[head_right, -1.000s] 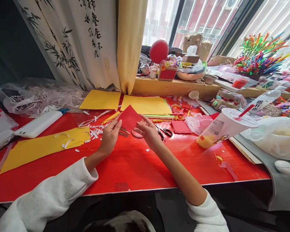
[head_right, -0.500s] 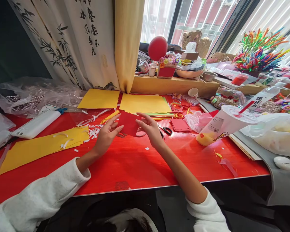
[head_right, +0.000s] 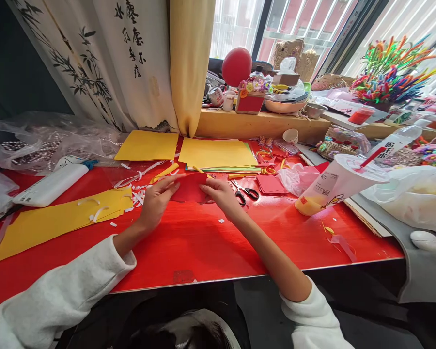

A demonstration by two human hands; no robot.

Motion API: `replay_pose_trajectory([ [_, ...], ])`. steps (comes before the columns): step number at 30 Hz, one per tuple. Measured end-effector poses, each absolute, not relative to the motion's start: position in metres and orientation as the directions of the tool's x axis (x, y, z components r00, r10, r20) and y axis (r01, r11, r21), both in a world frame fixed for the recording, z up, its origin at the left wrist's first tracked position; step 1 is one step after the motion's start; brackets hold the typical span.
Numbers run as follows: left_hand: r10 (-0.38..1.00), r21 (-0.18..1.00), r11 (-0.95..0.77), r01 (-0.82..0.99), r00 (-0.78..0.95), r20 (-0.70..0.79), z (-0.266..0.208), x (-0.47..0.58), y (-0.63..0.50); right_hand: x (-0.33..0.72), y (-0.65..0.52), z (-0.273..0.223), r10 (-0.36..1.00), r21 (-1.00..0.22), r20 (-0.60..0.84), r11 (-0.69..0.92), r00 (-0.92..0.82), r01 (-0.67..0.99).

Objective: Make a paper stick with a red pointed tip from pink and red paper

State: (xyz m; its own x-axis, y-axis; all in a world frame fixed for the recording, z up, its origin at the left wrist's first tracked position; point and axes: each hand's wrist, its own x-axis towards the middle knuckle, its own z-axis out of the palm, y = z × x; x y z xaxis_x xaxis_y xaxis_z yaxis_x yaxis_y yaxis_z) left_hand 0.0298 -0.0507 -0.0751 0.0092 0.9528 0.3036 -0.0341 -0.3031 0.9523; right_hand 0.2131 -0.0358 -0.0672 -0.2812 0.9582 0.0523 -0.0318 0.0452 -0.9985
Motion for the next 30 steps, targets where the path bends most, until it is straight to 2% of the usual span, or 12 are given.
replay_pose_trajectory([
  [3,0.965,0.969,-0.236,-0.067,0.101,0.242,-0.076,0.032,-0.053,0.206,-0.036,-0.070,0.952,-0.999,0.036,0.034,-0.305,-0.011],
  [5,0.975,0.979,-0.161,-0.128,0.132,0.178,-0.079,0.034,-0.053,0.205,-0.034,-0.066,0.955,-0.979,0.092,0.139,-0.283,0.150],
  [6,0.980,0.979,-0.134,-0.156,0.125,0.154,-0.081,0.034,-0.052,0.210,-0.033,-0.061,0.956,-0.930,0.176,0.240,-0.235,0.279],
  [8,0.991,0.974,-0.089,-0.206,0.082,0.108,-0.085,0.035,-0.050,0.234,-0.029,-0.047,0.874,-0.701,0.485,0.415,-0.039,0.580],
  [10,0.997,0.965,-0.043,-0.259,0.048,0.057,-0.089,0.035,-0.046,0.282,-0.025,-0.032,0.606,-0.414,0.787,0.374,0.119,0.830],
  [13,1.000,0.936,0.021,-0.352,0.007,-0.020,-0.094,0.033,-0.038,0.376,-0.025,-0.021,0.067,-0.195,0.978,-0.046,0.198,0.980],
  [15,0.998,0.923,0.024,-0.385,-0.036,-0.042,-0.097,0.031,-0.032,0.427,-0.030,-0.028,-0.097,-0.214,0.975,-0.205,0.198,0.955],
  [16,0.997,0.923,0.007,-0.384,-0.065,-0.034,-0.098,0.030,-0.029,0.443,-0.033,-0.036,-0.073,-0.217,0.976,-0.233,0.205,0.948],
  [18,0.997,0.931,-0.008,-0.365,-0.070,-0.019,-0.101,0.029,-0.026,0.459,-0.038,-0.055,0.170,-0.278,0.936,-0.186,0.309,0.942],
  [21,0.999,0.946,-0.016,-0.323,-0.045,0.002,-0.102,0.029,-0.024,0.461,-0.040,-0.078,0.408,-0.664,0.666,-0.058,0.624,0.746],
  [23,0.999,0.950,-0.019,-0.312,-0.037,0.008,-0.103,0.029,-0.025,0.464,-0.038,-0.085,0.301,-0.860,0.504,0.082,0.810,0.504],
  [30,0.999,0.946,-0.010,-0.324,-0.043,-0.004,-0.101,0.030,-0.025,0.462,-0.036,-0.086,0.352,-0.878,0.447,0.349,0.822,0.328],
])
